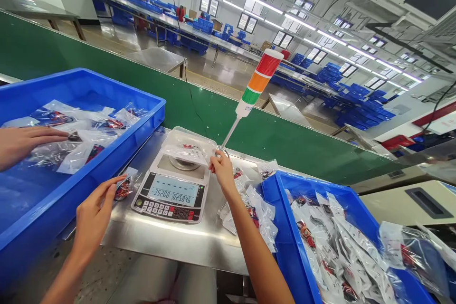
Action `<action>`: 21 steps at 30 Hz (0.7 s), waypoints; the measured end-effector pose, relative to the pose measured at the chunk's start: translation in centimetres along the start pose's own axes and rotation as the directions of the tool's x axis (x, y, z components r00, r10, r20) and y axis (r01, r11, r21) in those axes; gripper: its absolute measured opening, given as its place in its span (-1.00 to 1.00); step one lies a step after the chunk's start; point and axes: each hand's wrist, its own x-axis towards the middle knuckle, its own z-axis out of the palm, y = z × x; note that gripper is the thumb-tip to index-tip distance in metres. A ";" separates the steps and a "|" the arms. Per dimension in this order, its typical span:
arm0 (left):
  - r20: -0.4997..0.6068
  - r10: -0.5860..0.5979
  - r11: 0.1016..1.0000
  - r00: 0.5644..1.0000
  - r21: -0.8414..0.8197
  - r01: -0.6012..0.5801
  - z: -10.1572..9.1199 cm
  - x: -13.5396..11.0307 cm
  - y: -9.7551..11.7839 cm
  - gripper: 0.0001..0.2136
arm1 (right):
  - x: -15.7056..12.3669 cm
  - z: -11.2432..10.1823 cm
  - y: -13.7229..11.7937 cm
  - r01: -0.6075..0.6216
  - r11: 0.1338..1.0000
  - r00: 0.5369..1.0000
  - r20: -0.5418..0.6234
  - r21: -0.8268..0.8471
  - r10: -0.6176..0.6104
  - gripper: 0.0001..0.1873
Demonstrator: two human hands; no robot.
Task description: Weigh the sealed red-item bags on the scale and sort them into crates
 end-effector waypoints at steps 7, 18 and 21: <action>-0.017 0.001 1.000 1.000 0.019 -0.001 -0.5 0.1 0.4 -0.58 | -0.2 -0.1 0.3 0.016 0.984 0.999 0.048 -0.175 -0.008 -0.43; -0.018 0.090 0.995 0.996 0.053 -0.089 -0.1 0.1 2.4 -0.59 | -7.6 -21.9 -0.6 -0.217 0.667 0.902 -0.408 -0.713 -0.142 -0.65; -0.043 0.121 0.991 0.992 0.067 -0.118 0.0 0.1 3.0 -0.61 | -12.9 -27.7 3.2 -0.389 0.573 0.857 -0.512 -0.722 -0.064 -0.70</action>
